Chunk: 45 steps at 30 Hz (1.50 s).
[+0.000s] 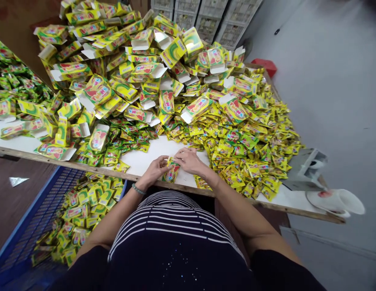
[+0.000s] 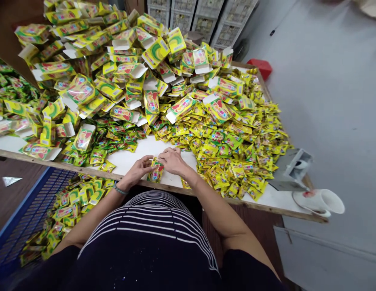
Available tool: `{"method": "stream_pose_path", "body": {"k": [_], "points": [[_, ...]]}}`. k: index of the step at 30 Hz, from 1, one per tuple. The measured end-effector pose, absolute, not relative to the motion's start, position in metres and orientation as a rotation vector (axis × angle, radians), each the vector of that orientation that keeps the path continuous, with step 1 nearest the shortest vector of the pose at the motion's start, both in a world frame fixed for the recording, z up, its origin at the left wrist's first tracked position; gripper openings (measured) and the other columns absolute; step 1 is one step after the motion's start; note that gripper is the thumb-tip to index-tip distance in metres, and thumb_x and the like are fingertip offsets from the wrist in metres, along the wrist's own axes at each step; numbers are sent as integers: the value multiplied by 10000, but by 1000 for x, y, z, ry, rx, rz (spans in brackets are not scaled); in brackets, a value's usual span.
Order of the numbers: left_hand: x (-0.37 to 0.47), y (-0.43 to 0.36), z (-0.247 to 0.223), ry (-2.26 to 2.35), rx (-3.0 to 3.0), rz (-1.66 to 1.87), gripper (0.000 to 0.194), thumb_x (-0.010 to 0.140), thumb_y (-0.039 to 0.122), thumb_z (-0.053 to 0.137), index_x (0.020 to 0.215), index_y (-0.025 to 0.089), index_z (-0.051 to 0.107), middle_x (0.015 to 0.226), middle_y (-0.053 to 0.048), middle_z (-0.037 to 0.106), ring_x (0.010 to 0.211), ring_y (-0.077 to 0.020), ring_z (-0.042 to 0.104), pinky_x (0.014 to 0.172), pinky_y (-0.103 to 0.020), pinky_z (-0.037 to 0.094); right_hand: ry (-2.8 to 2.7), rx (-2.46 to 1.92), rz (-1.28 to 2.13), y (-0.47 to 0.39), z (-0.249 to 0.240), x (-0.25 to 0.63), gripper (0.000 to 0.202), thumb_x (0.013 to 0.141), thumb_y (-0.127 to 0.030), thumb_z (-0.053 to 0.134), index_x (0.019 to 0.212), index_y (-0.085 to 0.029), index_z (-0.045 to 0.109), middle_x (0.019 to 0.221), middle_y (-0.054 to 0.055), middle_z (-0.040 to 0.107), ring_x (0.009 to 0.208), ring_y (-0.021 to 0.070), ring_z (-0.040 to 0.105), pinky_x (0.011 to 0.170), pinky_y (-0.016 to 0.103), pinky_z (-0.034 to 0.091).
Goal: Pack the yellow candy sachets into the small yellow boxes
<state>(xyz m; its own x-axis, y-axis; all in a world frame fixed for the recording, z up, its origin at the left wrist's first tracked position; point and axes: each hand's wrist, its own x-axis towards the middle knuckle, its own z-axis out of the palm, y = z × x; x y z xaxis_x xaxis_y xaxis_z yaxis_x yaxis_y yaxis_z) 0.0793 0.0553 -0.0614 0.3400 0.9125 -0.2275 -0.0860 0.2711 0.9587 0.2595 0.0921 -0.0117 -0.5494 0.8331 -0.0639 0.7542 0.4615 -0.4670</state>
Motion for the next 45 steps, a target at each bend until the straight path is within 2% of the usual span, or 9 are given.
{"method": "stream_pose_path", "body": {"k": [6, 12, 16, 20, 25, 29, 32, 36, 45], "points": [[69, 53, -65, 1002, 1097, 887, 474, 698, 418, 785, 1036, 148, 591, 889, -47, 711, 817, -168, 661, 806, -292, 497, -2549, -1300, 636, 81, -23, 249, 326, 974, -392, 535, 780, -196, 709, 802, 62, 724, 999, 238, 575, 973, 452, 269], [65, 41, -62, 1207, 1280, 922, 539, 812, 446, 695, 1207, 224, 402, 715, 56, 633, 632, -115, 583, 634, -218, 421, -1832, -1287, 614, 64, -50, 268, 228, 920, -397, 601, 1026, -229, 712, 1122, 90, 713, 1096, 237, 609, 1010, 415, 414], [68, 33, -61, 1268, 1476, 950, 466, 881, 403, 625, 1236, 225, 381, 768, 34, 646, 668, -127, 599, 650, -227, 424, -1787, -1226, 907, 55, -68, 267, 223, 918, -383, 575, 985, -219, 710, 995, 73, 726, 925, 210, 659, 856, 352, 518], [70, 33, -61, 1255, 1602, 917, 332, 910, 368, 587, 1190, 228, 475, 816, 7, 672, 756, -146, 635, 699, -244, 445, -1917, -1214, 900, 58, -63, 266, 176, 903, -323, 578, 866, -202, 700, 881, 60, 704, 841, 196, 647, 818, 326, 507], [71, 39, -63, 1251, 1638, 874, 213, 893, 376, 606, 1033, 229, 541, 784, 23, 648, 726, -135, 607, 698, -246, 432, -1887, -1409, 923, 68, -43, 271, 358, 907, -328, 588, 1242, -213, 636, 836, 21, 731, 735, 176, 659, 724, 294, 512], [73, 41, -65, 1181, 1380, 917, 381, 837, 421, 670, 1067, 236, 429, 785, 31, 664, 668, -125, 600, 639, -230, 430, -2048, -1316, 835, 69, -34, 272, 276, 971, -348, 512, 980, -229, 762, 978, 58, 768, 916, 201, 694, 844, 311, 506], [75, 42, -67, 1128, 1252, 928, 480, 791, 443, 716, 1064, 244, 374, 807, 24, 684, 661, -126, 610, 633, -228, 441, -2155, -1275, 752, 69, -31, 269, 234, 946, -315, 583, 833, -234, 771, 920, 47, 777, 906, 202, 690, 863, 320, 488], [77, 43, -68, 1104, 1198, 919, 517, 767, 466, 738, 1060, 244, 374, 816, 9, 710, 693, -142, 643, 662, -238, 461, -2249, -1318, 674, 72, -28, 267, 95, 874, -241, 689, 885, -242, 783, 903, 34, 784, 850, 196, 684, 835, 324, 460], [71, 42, -70, 1120, 1276, 871, 524, 777, 465, 738, 1109, 238, 403, 865, -20, 743, 772, -168, 691, 704, -260, 493, -2249, -1281, 1034, 98, -22, 276, 155, 858, -222, 653, 870, -209, 807, 815, 25, 786, 719, 172, 691, 676, 261, 460]]}}
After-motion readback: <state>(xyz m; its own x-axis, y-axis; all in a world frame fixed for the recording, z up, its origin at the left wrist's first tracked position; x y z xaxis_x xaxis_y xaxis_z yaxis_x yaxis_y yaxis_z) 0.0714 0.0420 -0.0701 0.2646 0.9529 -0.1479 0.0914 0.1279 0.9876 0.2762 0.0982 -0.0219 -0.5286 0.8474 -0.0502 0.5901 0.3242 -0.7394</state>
